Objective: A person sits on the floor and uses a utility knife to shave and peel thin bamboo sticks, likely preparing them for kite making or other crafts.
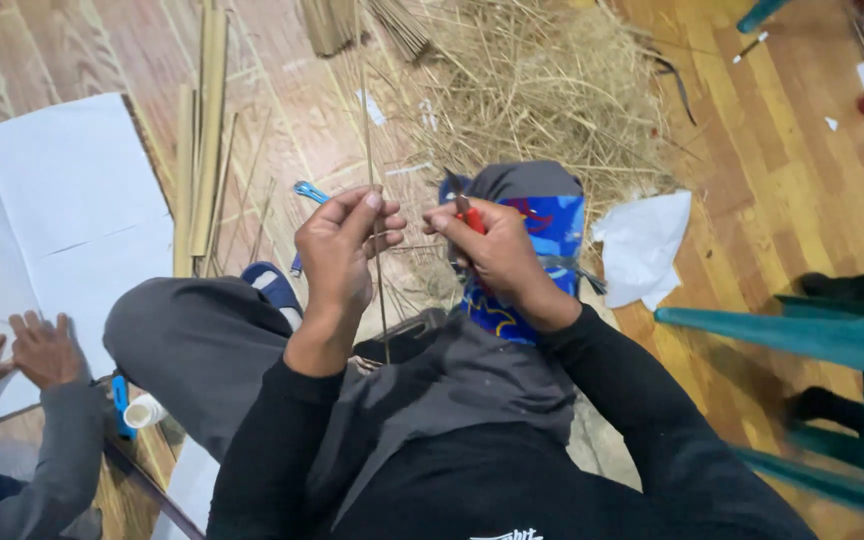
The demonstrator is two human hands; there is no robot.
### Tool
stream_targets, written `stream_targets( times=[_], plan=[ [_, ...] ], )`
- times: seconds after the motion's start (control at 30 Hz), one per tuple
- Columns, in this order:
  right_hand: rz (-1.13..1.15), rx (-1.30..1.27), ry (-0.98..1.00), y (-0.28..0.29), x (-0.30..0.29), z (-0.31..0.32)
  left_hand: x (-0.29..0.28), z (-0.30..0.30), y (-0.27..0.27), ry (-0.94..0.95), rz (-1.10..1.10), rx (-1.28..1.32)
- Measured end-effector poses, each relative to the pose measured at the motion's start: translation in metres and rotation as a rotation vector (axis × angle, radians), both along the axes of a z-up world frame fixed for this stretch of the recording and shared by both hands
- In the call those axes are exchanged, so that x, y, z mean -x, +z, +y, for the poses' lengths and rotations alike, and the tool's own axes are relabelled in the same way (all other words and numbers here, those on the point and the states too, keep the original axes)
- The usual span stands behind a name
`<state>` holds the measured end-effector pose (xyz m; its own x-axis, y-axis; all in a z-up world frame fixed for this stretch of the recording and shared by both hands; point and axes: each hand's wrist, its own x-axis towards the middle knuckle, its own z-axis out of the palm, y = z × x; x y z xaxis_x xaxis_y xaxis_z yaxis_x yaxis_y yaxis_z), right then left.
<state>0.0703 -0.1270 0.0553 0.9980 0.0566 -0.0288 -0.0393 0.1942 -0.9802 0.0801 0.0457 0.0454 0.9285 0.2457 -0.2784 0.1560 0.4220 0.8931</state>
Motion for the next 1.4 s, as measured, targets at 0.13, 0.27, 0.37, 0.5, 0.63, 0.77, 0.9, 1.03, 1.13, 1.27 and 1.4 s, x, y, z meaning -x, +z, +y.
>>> stream_targets(
  times=[0.13, 0.27, 0.37, 0.5, 0.63, 0.77, 0.9, 1.03, 1.13, 1.27, 1.4],
  plan=[
    [0.156, 0.027, 0.135, -0.016, -0.029, 0.048, -0.034, 0.02, -0.009, 0.124, -0.032, 0.095],
    [0.211, 0.06, 0.247, -0.033, -0.053, 0.082, -0.059, 0.045, -0.024, 0.215, -0.034, 0.081],
    [0.293, -0.017, 0.304, -0.041, -0.058, 0.099, -0.072, 0.061, -0.033, 0.224, -0.007, 0.055],
    [0.323, -0.004, 0.326, -0.043, -0.055, 0.101, -0.098, 0.084, -0.057, 0.187, 0.045, 0.053],
    [0.347, 0.104, 0.397, -0.041, -0.033, 0.088, -0.131, 0.127, -0.043, 0.214, 0.048, 0.037],
    [0.338, 0.148, 0.627, -0.061, -0.021, 0.068, -0.147, 0.173, 0.009, 0.323, -0.033, 0.079],
    [0.363, 0.338, 0.703, -0.052, -0.006, 0.053, -0.171, 0.228, 0.045, 0.524, -0.093, -0.056],
    [0.354, 0.325, 0.752, -0.056, -0.001, 0.039, -0.181, 0.274, 0.063, 0.618, -0.141, -0.141],
    [0.24, 0.398, 0.684, -0.063, -0.004, 0.037, -0.175, 0.272, 0.076, 0.678, -0.151, -0.093],
    [0.153, 0.366, 0.614, -0.07, -0.024, 0.041, -0.159, 0.231, 0.057, 0.503, -0.112, -0.192],
    [0.264, 0.267, 0.594, -0.06, -0.041, 0.048, -0.139, 0.166, 0.051, 0.178, -0.072, -0.131]
  ],
)
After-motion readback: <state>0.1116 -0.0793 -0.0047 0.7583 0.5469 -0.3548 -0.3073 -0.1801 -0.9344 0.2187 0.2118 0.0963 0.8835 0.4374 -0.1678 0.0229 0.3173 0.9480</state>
